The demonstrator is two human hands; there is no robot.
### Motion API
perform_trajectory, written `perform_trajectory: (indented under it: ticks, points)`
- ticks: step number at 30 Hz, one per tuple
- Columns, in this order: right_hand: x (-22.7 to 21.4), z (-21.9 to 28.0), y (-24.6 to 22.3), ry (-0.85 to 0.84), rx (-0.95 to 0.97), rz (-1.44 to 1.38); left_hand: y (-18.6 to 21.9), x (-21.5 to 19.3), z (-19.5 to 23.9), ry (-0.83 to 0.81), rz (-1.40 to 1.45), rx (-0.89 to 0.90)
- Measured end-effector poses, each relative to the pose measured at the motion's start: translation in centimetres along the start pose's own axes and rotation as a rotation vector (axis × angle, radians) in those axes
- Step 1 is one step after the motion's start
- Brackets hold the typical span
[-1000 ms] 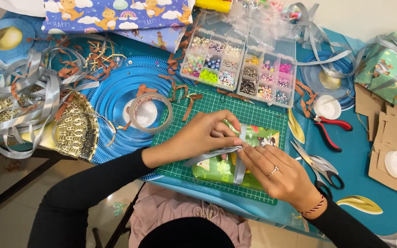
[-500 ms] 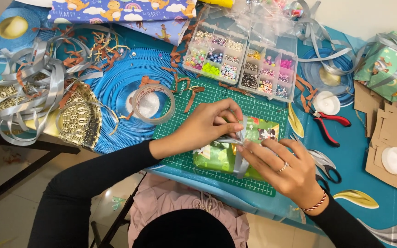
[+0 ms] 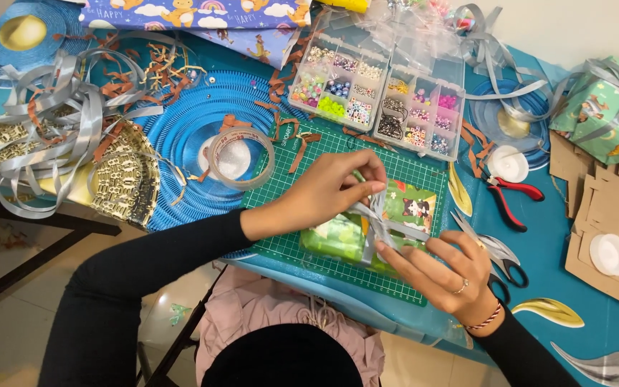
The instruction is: The person wraps a small box with green patterned paper, secures the edges with clear tape, and ties a grey ribbon around it to form a bow. The person then opens a small plastic container and places colorful beads into it.
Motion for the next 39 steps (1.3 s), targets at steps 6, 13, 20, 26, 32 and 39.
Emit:
perform_trajectory:
  ticks: [6,13,20,26,32,39]
  points:
    - [-0.3,1.8,-0.9,-0.128,0.062,-0.005,0.0,-0.2,-1.7,-0.059,-0.376,0.293]
    - [-0.2,1.7,-2.1,-0.115,0.048,0.014,-0.5,-0.6,-3.1,-0.073,-0.48,0.448]
    - [1.1,2.4,-4.3,-0.09,-0.014,-0.026,-0.4,-0.3,-4.0,-0.086,-0.576,0.527]
    - [2.2,2.8,-5.9,-0.157,-0.041,-0.046,0.0,0.5,-4.7,-0.102,-0.707,0.601]
    - [3.3,5.1,-6.4,-0.027,-0.003,-0.133,-2.2,0.9,-5.8,-0.091,-0.68,0.533]
    - [3.4,4.0,-6.2,-0.013,0.141,-0.292,-3.1,1.0,-6.9,-0.116,-0.587,0.477]
Point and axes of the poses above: each hand's wrist, its own z-axis away from the middle knuckle, its own x-axis out of the palm, y = z × x, the point moved 5 cm from there along -z, towards the middle knuckle, and after that the axes turned 5 degrees about -z, right-handed, at the moved point
